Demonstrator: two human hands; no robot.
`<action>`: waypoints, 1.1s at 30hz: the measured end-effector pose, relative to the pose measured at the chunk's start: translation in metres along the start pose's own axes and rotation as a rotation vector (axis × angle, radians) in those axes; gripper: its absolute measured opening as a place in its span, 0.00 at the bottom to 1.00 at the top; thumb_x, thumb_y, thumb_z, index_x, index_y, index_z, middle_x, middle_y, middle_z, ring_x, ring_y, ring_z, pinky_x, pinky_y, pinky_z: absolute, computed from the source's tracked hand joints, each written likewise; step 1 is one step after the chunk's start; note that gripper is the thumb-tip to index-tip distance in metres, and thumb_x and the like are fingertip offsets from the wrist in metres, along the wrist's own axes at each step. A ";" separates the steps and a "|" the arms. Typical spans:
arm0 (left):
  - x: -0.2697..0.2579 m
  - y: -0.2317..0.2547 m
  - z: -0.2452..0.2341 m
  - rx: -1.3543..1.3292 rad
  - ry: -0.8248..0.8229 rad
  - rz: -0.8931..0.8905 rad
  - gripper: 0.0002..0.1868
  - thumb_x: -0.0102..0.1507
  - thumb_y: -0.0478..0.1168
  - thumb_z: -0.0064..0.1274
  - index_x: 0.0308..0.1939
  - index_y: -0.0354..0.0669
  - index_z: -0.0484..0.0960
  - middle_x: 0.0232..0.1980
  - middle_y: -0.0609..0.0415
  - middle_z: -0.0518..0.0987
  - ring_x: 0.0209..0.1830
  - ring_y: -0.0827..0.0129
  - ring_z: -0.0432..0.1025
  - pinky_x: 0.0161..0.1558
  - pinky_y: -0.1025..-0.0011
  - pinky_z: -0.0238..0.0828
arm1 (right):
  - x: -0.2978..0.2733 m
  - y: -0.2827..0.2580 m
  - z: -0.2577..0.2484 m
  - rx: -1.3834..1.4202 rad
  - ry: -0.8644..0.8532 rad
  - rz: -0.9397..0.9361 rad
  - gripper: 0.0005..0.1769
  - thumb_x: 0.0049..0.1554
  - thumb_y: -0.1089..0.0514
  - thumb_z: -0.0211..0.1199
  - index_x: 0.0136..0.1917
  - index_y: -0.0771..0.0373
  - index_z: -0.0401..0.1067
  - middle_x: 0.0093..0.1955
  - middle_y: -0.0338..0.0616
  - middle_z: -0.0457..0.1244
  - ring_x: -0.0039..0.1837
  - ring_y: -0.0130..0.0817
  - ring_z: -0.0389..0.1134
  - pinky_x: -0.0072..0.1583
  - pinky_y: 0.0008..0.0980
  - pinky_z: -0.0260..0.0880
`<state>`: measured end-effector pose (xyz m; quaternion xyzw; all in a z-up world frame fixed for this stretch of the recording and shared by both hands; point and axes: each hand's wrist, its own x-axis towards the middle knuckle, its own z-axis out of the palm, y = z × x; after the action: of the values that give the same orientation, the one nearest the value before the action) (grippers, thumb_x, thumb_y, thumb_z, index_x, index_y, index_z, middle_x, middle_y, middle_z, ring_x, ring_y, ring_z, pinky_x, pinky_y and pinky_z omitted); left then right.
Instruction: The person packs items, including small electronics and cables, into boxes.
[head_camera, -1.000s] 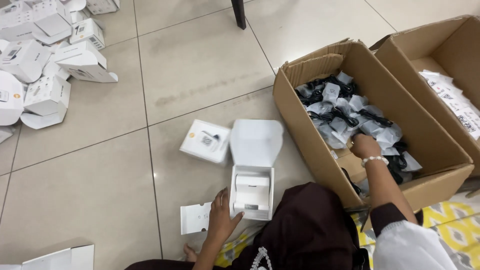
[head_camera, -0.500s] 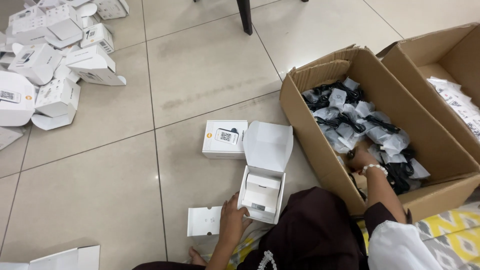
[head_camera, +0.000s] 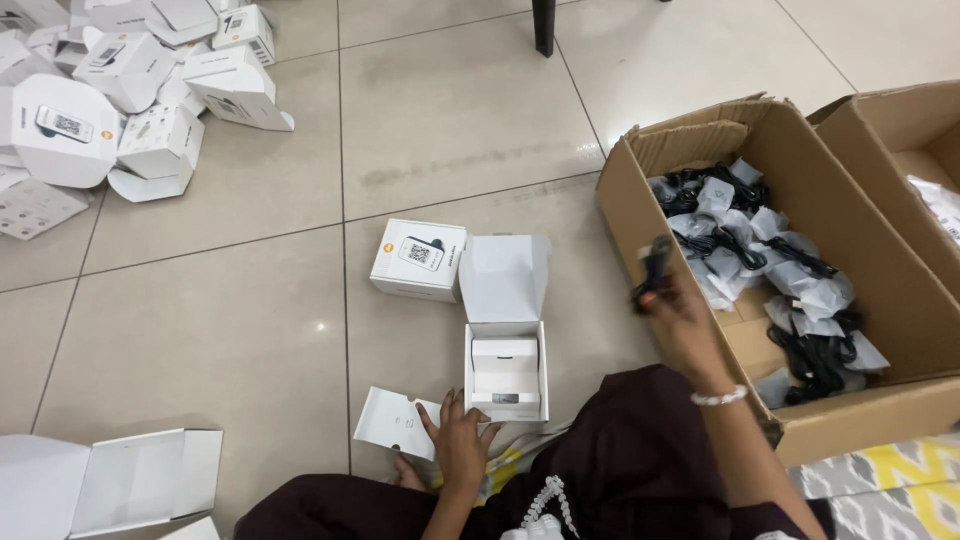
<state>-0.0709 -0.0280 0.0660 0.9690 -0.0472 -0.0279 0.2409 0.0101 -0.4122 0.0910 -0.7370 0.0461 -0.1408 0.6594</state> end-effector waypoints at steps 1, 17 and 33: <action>-0.002 0.005 0.002 0.001 0.001 -0.004 0.15 0.51 0.47 0.70 0.33 0.42 0.85 0.68 0.40 0.72 0.74 0.52 0.57 0.75 0.37 0.18 | -0.010 -0.009 0.030 0.002 -0.004 0.001 0.24 0.62 0.66 0.62 0.70 0.68 0.63 0.52 0.44 0.64 0.54 0.31 0.66 0.57 0.31 0.70; 0.021 -0.005 0.002 -0.062 0.075 0.191 0.34 0.52 0.45 0.71 0.61 0.47 0.78 0.60 0.58 0.76 0.68 0.62 0.65 0.74 0.32 0.22 | -0.114 0.080 0.221 0.667 -0.022 0.877 0.28 0.56 0.67 0.65 0.65 0.73 0.55 0.51 0.58 0.68 0.50 0.44 0.73 0.51 0.37 0.80; 0.048 0.033 -0.008 0.213 -0.112 0.314 0.27 0.48 0.43 0.70 0.48 0.39 0.80 0.51 0.51 0.75 0.58 0.57 0.65 0.69 0.46 0.46 | -0.075 0.044 0.189 -1.273 -0.564 -0.447 0.08 0.49 0.62 0.60 0.44 0.62 0.75 0.48 0.48 0.68 0.56 0.45 0.69 0.60 0.40 0.68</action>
<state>-0.0256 -0.0585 0.0874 0.9666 -0.2141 -0.0387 0.1356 -0.0055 -0.2172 0.0197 -0.9777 -0.2039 -0.0228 0.0455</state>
